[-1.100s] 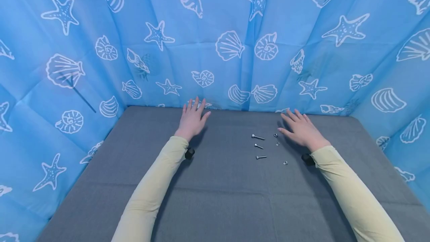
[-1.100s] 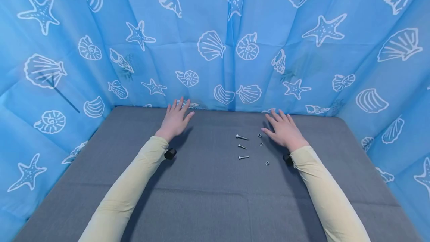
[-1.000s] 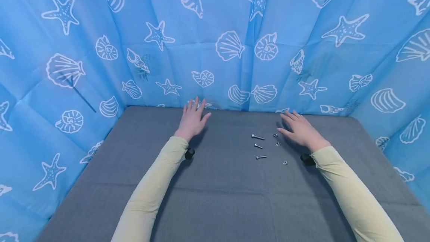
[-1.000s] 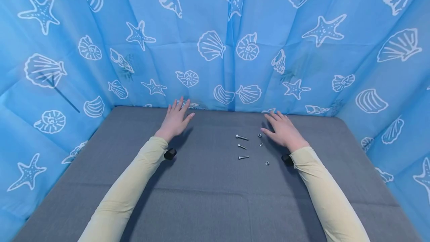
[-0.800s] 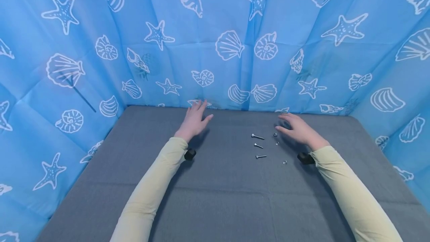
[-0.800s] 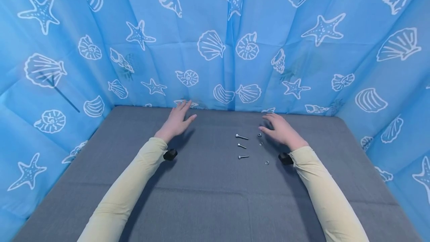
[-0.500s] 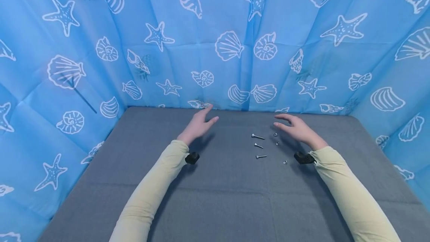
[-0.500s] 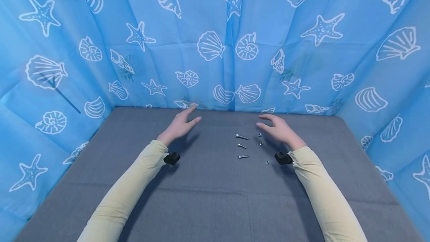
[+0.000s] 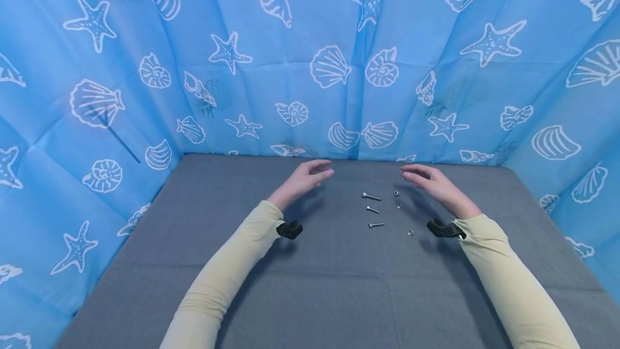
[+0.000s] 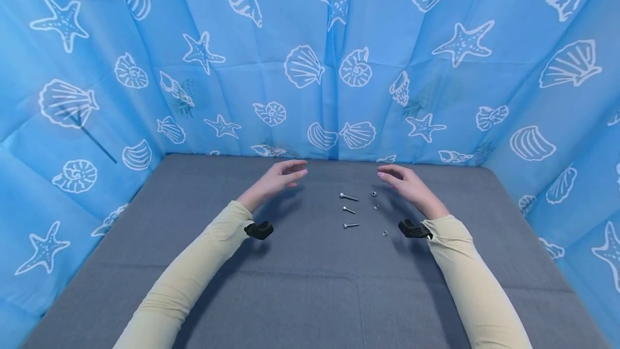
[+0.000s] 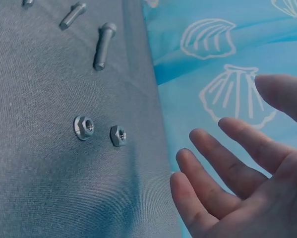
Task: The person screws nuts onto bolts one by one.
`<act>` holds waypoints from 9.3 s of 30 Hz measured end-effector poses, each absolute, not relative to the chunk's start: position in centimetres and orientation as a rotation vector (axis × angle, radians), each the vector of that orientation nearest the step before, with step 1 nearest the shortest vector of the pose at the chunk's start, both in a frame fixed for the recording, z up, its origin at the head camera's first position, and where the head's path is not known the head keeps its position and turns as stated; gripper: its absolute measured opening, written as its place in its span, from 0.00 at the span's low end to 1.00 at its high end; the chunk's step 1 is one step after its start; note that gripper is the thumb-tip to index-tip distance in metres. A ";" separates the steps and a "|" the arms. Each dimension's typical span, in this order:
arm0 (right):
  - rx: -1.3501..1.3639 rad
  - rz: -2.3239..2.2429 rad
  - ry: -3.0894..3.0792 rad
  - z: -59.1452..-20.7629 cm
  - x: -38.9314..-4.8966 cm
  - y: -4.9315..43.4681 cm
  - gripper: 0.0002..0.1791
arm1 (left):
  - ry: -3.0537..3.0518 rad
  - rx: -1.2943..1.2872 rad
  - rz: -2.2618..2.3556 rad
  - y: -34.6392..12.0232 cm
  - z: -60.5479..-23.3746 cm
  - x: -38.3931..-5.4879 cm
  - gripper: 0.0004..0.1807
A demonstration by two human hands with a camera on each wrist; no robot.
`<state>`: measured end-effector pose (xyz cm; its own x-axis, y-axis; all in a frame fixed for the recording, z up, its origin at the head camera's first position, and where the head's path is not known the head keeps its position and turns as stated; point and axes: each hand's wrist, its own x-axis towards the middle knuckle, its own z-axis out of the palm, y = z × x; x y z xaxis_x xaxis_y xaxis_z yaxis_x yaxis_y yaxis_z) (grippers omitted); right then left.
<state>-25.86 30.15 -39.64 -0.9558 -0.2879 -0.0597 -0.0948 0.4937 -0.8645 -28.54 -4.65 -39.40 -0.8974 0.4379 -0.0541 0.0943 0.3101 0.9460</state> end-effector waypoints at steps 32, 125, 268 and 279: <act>-0.134 -1.719 2.243 -42.9 -26.7 30.9 0.35 | 1.767 0.163 1.816 0.1 -42.7 -28.8 0.25; -0.328 -1.119 2.730 -44.4 -28.4 30.0 0.09 | 2.371 0.159 1.522 5.4 -45.1 -29.7 0.07; -0.474 -1.923 2.322 -40.0 -23.8 19.8 0.17 | 2.245 0.477 2.006 -2.5 -40.7 -25.4 0.08; -0.539 -1.935 2.296 -40.2 -24.1 19.9 0.15 | 2.273 0.481 1.986 -2.6 -40.9 -25.7 0.09</act>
<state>-24.08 19.87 -40.24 -0.9335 -0.3231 0.1553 -0.2078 0.1348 -0.9688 -25.70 -2.60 -40.89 -0.9470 0.2890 0.1405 0.1780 0.1077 0.9781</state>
